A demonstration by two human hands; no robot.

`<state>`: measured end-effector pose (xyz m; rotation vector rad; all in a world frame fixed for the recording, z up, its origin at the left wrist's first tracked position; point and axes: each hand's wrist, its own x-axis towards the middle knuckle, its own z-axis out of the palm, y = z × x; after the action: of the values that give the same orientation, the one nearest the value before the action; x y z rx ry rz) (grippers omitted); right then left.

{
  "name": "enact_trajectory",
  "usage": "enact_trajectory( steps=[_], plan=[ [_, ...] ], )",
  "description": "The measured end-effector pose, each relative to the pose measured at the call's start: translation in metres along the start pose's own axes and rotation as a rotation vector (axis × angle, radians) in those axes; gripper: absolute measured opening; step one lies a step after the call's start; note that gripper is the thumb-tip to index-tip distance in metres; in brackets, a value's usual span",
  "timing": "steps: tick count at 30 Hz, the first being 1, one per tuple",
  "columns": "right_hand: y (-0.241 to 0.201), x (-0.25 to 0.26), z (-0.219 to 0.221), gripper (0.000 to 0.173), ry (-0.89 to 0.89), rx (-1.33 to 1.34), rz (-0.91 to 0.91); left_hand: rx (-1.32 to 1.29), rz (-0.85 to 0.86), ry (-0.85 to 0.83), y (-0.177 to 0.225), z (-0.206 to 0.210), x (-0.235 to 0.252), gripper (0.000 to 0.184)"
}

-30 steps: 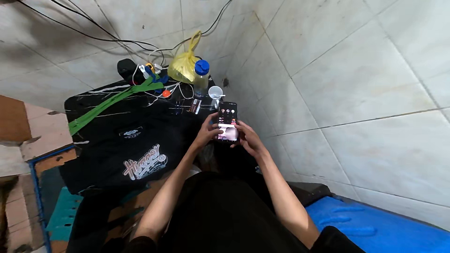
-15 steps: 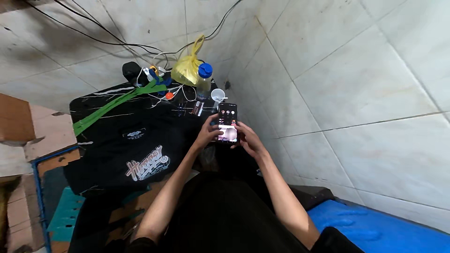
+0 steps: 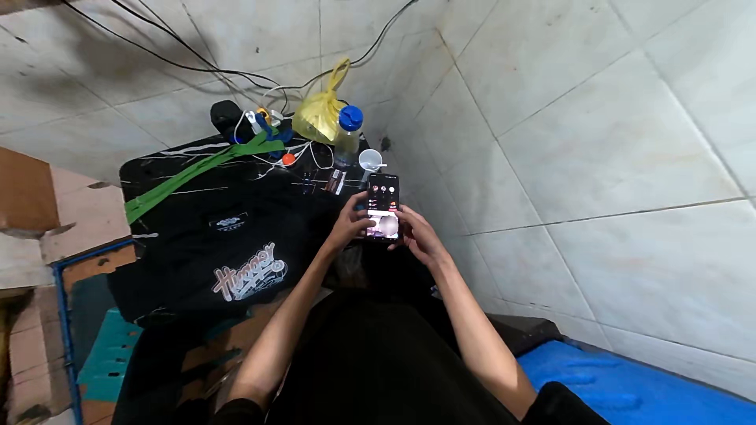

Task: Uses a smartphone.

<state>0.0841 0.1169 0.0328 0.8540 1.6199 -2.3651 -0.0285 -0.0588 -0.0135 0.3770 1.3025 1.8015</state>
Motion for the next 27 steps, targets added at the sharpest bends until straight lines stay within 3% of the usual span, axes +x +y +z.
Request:
enact_trajectory(
  steps=[18,24,27],
  plan=[
    [-0.001,0.005,0.005,0.040,-0.063,-0.005,0.023,0.009,-0.007,0.031,-0.002,-0.008,-0.002,0.065],
    [0.005,0.008,-0.006,0.084,-0.251,0.051,0.012,0.025,-0.047,0.112,-0.001,-0.009,0.001,0.041],
    [0.010,0.012,-0.001,0.083,-0.180,0.010,0.011,0.023,0.023,0.096,-0.005,-0.009,0.004,0.040]
  ],
)
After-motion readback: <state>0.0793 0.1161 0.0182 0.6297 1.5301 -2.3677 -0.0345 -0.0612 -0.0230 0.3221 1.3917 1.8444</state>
